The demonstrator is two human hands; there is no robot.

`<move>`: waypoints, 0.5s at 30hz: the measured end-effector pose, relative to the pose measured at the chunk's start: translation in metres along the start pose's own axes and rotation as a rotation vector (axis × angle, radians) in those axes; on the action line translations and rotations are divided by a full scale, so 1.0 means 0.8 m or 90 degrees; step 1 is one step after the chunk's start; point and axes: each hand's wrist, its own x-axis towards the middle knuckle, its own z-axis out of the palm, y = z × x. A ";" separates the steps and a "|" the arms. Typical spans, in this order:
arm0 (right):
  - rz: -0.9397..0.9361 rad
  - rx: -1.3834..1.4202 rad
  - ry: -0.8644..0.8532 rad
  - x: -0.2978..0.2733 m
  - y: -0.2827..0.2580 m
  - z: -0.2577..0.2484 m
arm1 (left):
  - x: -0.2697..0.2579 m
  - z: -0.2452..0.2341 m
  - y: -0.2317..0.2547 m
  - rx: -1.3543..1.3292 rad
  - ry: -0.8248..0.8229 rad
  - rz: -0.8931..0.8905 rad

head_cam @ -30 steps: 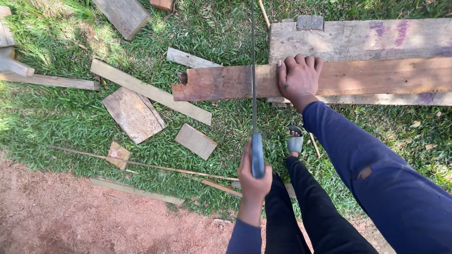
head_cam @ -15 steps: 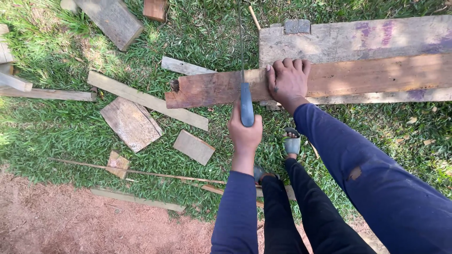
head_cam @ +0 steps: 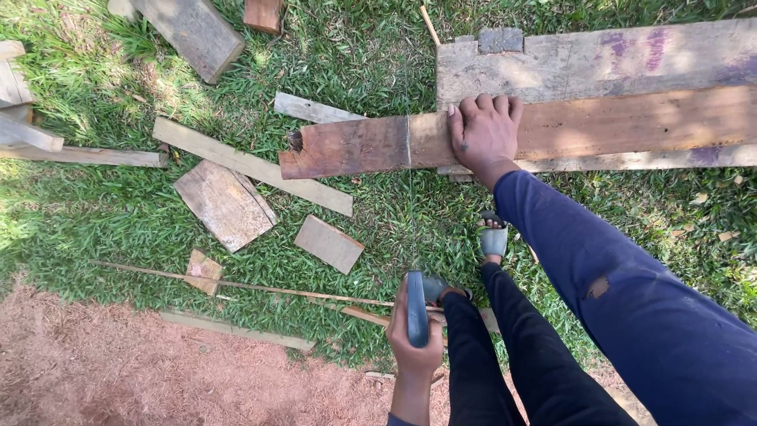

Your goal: Using a hand saw to cut through a wooden plank outdoors.

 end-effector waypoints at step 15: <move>-0.003 -0.007 0.006 0.000 -0.002 -0.001 | 0.185 0.063 0.047 0.102 0.094 0.300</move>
